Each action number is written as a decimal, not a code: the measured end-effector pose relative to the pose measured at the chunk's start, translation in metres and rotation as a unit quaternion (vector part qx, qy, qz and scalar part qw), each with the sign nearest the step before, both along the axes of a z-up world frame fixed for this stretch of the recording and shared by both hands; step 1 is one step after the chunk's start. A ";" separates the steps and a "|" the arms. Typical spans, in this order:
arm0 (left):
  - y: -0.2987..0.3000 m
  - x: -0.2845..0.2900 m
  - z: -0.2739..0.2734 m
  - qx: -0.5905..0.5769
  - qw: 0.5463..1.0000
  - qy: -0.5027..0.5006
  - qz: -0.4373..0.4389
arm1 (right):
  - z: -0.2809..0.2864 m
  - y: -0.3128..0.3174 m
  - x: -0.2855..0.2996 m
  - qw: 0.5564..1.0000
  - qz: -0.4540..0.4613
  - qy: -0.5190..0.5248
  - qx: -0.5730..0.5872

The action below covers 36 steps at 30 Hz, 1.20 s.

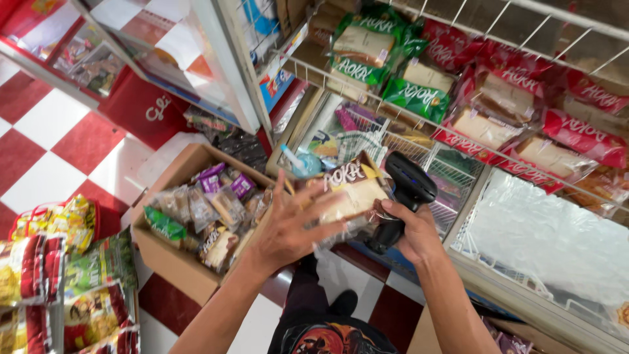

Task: The person picks up bread packets from a box one by one, scans them with a handheld scanner, and places them onto a metal rack in a convenience store.

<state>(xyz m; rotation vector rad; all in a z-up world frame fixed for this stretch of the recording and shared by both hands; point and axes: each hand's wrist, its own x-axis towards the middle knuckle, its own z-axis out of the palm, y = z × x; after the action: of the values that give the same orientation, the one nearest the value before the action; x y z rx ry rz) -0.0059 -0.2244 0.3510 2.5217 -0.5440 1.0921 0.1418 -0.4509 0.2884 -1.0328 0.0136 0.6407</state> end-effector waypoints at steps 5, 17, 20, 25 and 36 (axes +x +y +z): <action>0.015 0.044 -0.005 -0.223 0.972 -0.011 0.073 | 0.025 0.032 0.016 0.989 -0.090 -0.052 0.103; 0.093 0.187 0.085 -0.455 0.867 0.089 -0.183 | 0.121 0.107 0.105 0.846 -0.290 -0.414 -0.167; 0.104 0.221 0.120 -0.419 0.889 0.088 -0.160 | 0.158 0.122 0.122 0.825 -0.315 -0.441 -0.160; 0.117 0.269 0.152 -0.343 0.937 0.043 -0.052 | 0.196 0.135 0.142 0.811 -0.300 -0.466 -0.187; 0.138 0.342 0.162 -0.213 0.971 -0.086 -0.062 | 0.220 0.158 0.180 0.754 -0.306 -0.506 -0.287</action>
<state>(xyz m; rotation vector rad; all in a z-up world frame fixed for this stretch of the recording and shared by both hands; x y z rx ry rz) 0.3360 -0.0862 0.5133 2.0126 -0.4476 1.2360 0.3223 -0.2926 0.5084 -1.7610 -0.4108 -0.6352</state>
